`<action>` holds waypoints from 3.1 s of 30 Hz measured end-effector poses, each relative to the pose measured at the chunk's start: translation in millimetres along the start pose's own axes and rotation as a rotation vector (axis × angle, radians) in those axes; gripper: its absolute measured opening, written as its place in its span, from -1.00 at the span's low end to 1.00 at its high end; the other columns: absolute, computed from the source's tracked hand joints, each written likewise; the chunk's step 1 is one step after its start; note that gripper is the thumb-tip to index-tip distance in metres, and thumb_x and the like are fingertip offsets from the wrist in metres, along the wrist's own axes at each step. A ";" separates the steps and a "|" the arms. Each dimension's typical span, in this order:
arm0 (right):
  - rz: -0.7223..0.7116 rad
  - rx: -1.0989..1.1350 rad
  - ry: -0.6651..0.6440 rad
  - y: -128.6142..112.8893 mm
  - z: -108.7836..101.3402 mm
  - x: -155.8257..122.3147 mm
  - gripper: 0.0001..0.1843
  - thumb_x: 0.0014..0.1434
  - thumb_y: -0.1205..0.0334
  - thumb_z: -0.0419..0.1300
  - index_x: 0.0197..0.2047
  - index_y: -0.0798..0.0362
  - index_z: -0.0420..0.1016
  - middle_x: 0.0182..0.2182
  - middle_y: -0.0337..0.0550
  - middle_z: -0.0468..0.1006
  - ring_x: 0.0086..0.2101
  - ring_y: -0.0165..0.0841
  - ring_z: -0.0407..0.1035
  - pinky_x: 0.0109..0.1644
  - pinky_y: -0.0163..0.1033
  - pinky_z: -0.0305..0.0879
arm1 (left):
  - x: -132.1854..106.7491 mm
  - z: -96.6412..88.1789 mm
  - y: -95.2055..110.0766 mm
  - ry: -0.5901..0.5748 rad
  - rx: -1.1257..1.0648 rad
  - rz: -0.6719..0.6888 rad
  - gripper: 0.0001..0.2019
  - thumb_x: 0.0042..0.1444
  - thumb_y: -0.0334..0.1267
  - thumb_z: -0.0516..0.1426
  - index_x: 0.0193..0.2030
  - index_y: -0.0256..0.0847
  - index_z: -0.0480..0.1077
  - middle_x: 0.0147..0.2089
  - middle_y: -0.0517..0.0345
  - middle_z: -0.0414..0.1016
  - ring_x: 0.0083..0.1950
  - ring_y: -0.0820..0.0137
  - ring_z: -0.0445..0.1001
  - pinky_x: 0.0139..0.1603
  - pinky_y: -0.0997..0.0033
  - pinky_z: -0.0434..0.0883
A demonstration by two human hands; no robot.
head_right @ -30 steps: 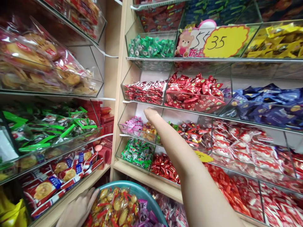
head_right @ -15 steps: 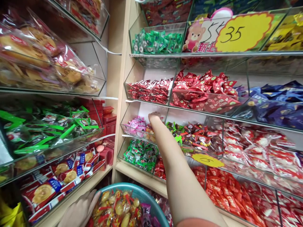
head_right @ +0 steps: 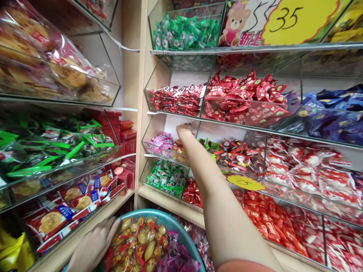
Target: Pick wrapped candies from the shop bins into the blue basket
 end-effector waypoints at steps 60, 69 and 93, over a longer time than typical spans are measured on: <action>0.227 2.327 -0.501 -120.7 111.2 -309.6 -0.67 0.05 0.02 0.27 -0.22 -0.01 0.29 -0.31 -0.27 0.42 -0.25 -0.36 0.46 -0.26 -0.28 0.39 | -4.8 0.1 3.7 0.242 -0.229 -0.086 -0.52 0.28 -0.10 -0.27 0.08 -0.31 0.28 -0.01 -0.16 0.48 -0.05 0.23 0.49 -0.14 0.28 0.40; -0.190 1.666 -0.045 -119.5 105.7 -317.0 -0.52 0.16 0.17 0.14 0.13 -0.09 0.12 0.07 -0.09 0.28 0.02 -0.32 0.27 0.10 -0.14 0.24 | -5.0 -3.0 4.8 0.256 -0.196 -0.075 -0.51 0.28 -0.10 -0.30 0.00 -0.30 0.31 -0.11 -0.11 0.50 -0.11 0.21 0.51 -0.22 0.27 0.41; -0.209 1.280 0.060 -112.3 145.2 -312.6 -0.58 0.19 0.22 0.10 0.12 -0.04 0.24 0.01 -0.08 0.38 0.03 -0.26 0.27 0.14 -0.05 0.19 | -6.5 -4.5 5.5 0.226 -0.279 -0.107 -0.53 0.27 -0.05 -0.29 0.00 -0.23 0.30 -0.07 -0.09 0.49 -0.09 0.25 0.50 -0.20 0.31 0.39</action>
Point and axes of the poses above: each hand's wrist, its own x-axis towards the middle knuckle, its own z-axis out of the palm, y = z × x, the point moved 2 cm from there along x, towards the middle knuckle
